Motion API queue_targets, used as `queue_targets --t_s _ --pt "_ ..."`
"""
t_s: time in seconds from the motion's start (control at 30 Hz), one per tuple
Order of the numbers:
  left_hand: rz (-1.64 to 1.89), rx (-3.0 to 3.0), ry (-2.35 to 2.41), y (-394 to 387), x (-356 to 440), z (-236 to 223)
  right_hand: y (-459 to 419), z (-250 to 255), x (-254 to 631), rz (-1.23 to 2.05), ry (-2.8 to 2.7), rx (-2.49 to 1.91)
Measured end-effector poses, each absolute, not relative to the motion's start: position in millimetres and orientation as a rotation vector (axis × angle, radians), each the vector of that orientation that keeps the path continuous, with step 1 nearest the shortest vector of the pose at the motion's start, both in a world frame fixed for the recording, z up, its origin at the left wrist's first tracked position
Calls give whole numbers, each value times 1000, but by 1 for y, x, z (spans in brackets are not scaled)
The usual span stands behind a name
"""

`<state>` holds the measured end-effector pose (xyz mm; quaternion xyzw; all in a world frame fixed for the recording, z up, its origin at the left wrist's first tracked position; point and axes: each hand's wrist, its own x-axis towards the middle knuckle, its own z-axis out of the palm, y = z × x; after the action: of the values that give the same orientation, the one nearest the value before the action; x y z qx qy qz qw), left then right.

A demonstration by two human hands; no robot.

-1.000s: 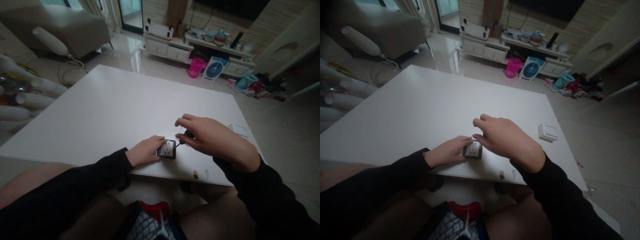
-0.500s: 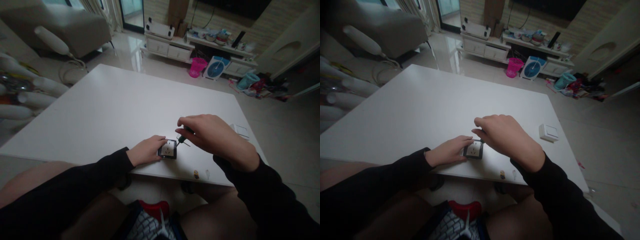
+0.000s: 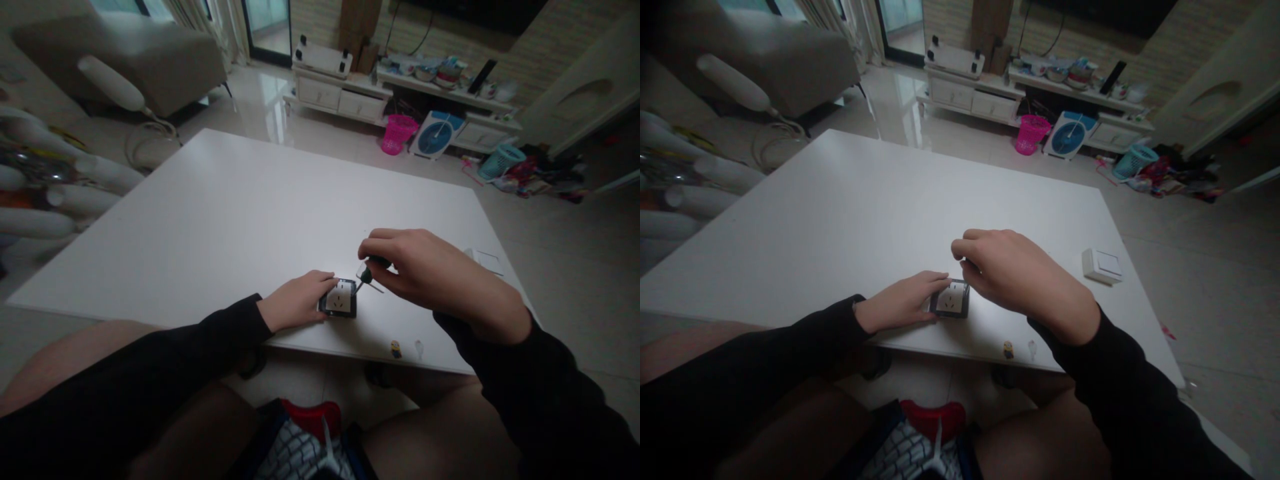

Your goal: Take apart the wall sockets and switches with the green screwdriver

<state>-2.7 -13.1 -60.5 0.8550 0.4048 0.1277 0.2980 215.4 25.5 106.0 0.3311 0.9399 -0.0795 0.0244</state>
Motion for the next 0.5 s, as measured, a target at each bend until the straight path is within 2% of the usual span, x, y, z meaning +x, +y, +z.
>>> queue_targets --t_s 0.1,0.2,0.4,0.5 --pt "344 2271 1070 -13 -2 -61 25 108 216 -283 2961 898" --pt "337 2275 1075 -14 -2 -60 24 108 215 -259 2949 962" --pt "327 2283 1084 -14 -3 -61 23 103 213 74 2804 1232" --pt "319 2286 1088 -14 -3 -61 23 103 214 80 2761 1235"
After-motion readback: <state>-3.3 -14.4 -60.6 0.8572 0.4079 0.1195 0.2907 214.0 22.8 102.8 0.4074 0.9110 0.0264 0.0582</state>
